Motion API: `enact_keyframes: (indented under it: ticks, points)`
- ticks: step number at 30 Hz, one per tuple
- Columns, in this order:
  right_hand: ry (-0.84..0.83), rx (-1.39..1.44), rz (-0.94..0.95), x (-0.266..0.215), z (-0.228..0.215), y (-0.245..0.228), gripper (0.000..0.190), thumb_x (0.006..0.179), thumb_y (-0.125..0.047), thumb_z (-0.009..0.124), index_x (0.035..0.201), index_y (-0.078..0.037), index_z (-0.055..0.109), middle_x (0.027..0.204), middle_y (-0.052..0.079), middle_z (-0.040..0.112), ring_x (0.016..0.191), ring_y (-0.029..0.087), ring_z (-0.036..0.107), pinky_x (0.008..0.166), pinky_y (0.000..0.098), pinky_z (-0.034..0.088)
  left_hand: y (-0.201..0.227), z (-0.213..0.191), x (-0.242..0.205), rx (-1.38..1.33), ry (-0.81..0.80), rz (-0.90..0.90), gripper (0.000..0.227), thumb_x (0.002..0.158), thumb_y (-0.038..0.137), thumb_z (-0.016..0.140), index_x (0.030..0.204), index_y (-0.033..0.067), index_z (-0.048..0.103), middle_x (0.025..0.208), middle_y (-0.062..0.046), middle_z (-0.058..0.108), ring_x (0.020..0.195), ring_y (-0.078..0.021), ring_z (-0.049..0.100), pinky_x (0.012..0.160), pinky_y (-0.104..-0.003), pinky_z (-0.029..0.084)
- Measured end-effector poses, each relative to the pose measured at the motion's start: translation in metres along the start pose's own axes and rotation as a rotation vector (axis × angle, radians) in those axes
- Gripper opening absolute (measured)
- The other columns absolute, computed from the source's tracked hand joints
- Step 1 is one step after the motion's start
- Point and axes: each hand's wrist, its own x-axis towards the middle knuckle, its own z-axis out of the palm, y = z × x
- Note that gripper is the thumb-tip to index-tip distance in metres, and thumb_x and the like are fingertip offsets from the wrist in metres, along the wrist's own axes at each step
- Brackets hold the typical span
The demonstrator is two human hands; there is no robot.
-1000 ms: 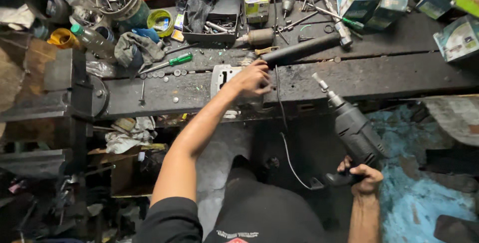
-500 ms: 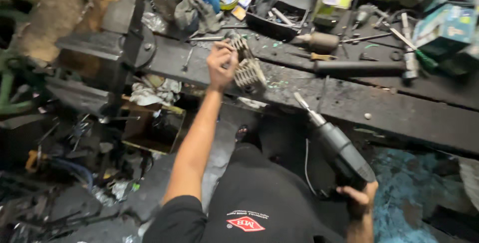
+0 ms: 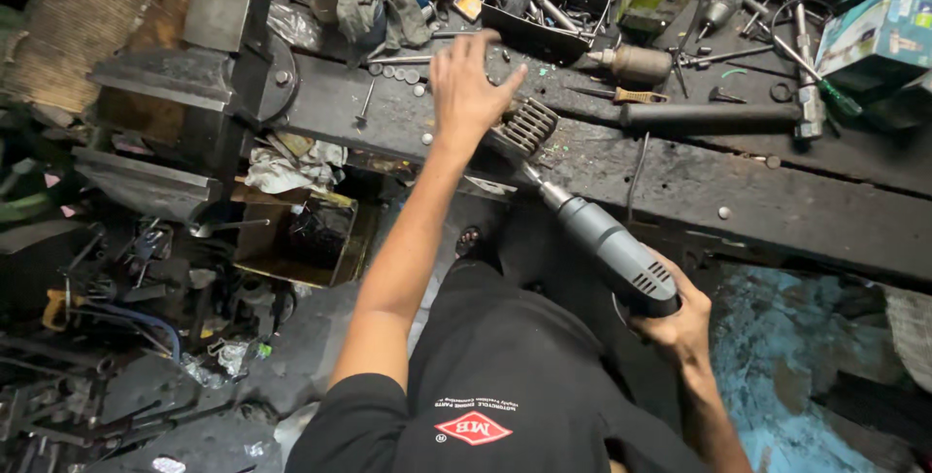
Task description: The person uses a handheld rotary tool to grind and smooth the surfaces of a metal engine casing. They reposition the part multiple times to access different areas, then wipe the surface with a cloth.
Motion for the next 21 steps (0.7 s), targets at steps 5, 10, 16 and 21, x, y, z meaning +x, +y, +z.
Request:
enact_keyframes:
  ticks: [5,10,16,21]
  points:
    - [0.015,-0.112,-0.136,-0.005,-0.016,0.02,0.086,0.05,-0.005,0.078,0.135,-0.007,0.064,0.113,0.007,0.074,0.102,0.015,0.068,0.096,0.031,0.053,-0.018,0.019,0.011,-0.137,-0.627,-0.136,0.04,0.074,0.05,0.085,0.076,0.0108,0.079,0.078,-0.011,0.074,0.076,-0.0352,0.07,0.072,-0.046,0.054]
    - [0.015,-0.09,-0.157,-0.003,-0.014,0.019,0.084,0.053,-0.006,0.077,0.136,-0.007,0.065,0.117,0.007,0.074,0.109,0.016,0.068,0.101,0.0319,0.051,-0.021,0.031,0.014,-0.175,-0.735,-0.045,0.039,0.072,0.051,0.087,0.082,0.0135,0.082,0.079,-0.013,0.075,0.075,-0.0352,0.072,0.07,-0.046,0.057]
    - [0.009,-0.093,-0.239,0.003,0.031,-0.036,0.08,0.059,-0.004,0.075,0.138,-0.008,0.064,0.122,0.013,0.074,0.115,0.017,0.068,0.102,0.032,0.05,-0.018,0.031,0.012,-0.158,-0.766,-0.033,0.038,0.073,0.049,0.089,0.086,0.014,0.082,0.078,-0.014,0.075,0.075,-0.035,0.072,0.072,-0.044,0.057]
    - [-0.088,-0.262,-0.15,0.012,0.033,-0.092,0.084,0.057,-0.005,0.076,0.139,-0.014,0.062,0.112,0.016,0.076,0.103,0.022,0.074,0.093,0.033,0.055,-0.018,0.034,0.016,-0.157,-0.801,-0.118,0.036,0.07,0.045,0.091,0.083,0.0129,0.082,0.077,-0.013,0.075,0.072,-0.033,0.073,0.073,-0.043,0.057]
